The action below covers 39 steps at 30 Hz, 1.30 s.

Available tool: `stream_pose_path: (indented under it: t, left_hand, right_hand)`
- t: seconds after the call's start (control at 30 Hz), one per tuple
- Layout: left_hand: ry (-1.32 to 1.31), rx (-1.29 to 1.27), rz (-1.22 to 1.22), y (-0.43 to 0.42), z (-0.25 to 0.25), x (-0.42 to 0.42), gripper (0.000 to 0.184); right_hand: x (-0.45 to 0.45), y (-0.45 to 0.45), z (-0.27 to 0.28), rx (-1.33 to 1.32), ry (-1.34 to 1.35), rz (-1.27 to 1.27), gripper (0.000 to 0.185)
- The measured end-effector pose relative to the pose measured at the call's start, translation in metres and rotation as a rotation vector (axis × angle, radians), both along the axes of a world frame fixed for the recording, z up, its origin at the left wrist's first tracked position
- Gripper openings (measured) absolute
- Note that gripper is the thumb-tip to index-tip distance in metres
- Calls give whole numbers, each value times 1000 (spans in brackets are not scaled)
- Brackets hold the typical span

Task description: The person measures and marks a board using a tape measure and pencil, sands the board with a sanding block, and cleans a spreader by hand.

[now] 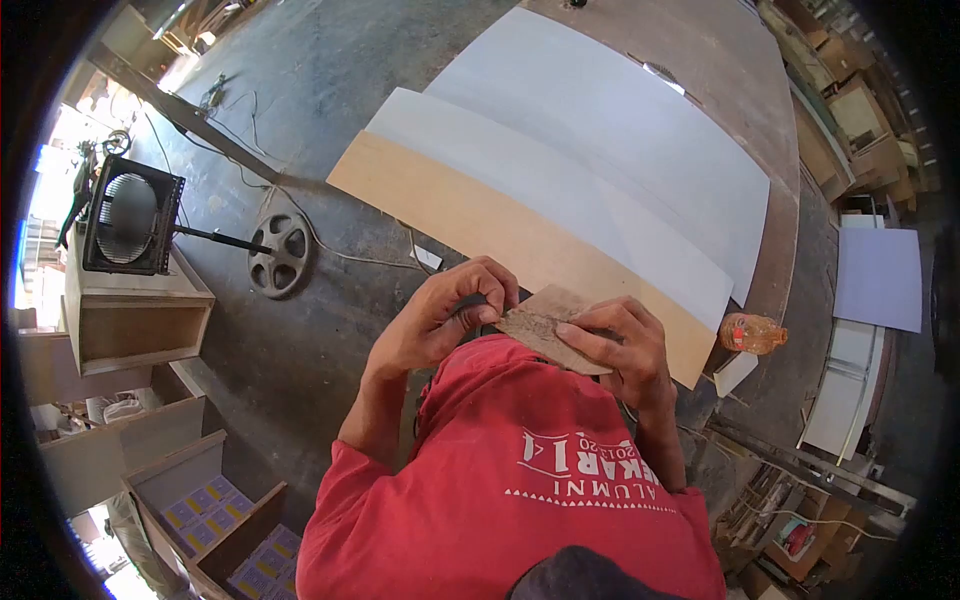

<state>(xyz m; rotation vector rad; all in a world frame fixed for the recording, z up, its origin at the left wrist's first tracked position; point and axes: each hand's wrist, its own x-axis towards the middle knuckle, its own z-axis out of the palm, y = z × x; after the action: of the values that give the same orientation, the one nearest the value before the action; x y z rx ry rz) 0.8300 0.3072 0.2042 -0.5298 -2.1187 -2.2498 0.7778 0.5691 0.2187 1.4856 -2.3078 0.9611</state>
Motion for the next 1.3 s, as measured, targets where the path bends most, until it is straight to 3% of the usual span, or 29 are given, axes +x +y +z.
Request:
stream_pose_path:
  t: [0.03,0.1,0.23,0.3,0.43,0.53,0.63,0.7,0.77,0.83,0.9,0.93,1.0,1.03,1.1,1.23,1.3]
  left_hand:
    - [0,-1,4,4,-2,1,9]
    - [-158,378,-79,12,-9,4,7]
    - [-170,469,-30,22,-8,0,13]
    - [-110,750,43,30,-12,-5,10]
    - [-198,910,22,36,1,1,13]
    - [-266,920,-67,36,12,7,15]
    - [-354,938,31,35,13,11,12]
    - [-242,820,122,24,15,10,8]
    - [54,939,398,-36,5,5,4]
    - [145,1033,668,-92,16,16,5]
    - [238,766,777,-129,4,28,8]
    - [231,771,760,-135,-2,31,8]
    - [-68,127,979,-137,-13,40,17]
    - [-66,127,959,-136,-25,43,17]
    - [-235,-442,979,-135,-53,48,18]
    - [-483,-553,936,-120,-76,50,18]
    - [-618,-550,794,-111,-77,52,14]
  right_hand:
    - [-2,0,-4,-90,-190,64,33]
    - [3,-8,-9,-196,-324,73,31]
    - [12,-20,-8,-365,-717,111,29]
    - [15,-25,-15,-398,-761,118,29]
    - [15,-22,-24,-446,-954,187,28]
    - [17,-18,-21,-368,-905,187,32]
    - [13,-15,-11,-293,-772,197,36]
    - [8,-1,-15,-256,-658,217,36]
    - [7,24,-23,-311,-580,123,32]
    - [4,49,-26,-403,-619,15,28]
    - [-4,64,-15,-218,-167,-238,28]
    - [-5,63,-4,-217,-164,-255,28]
    - [-4,53,16,16,245,-264,28]
    - [-2,48,17,17,247,-284,28]
    - [3,38,17,26,367,-288,30]
    - [7,25,18,54,418,-298,29]
    - [7,21,16,47,418,-280,29]
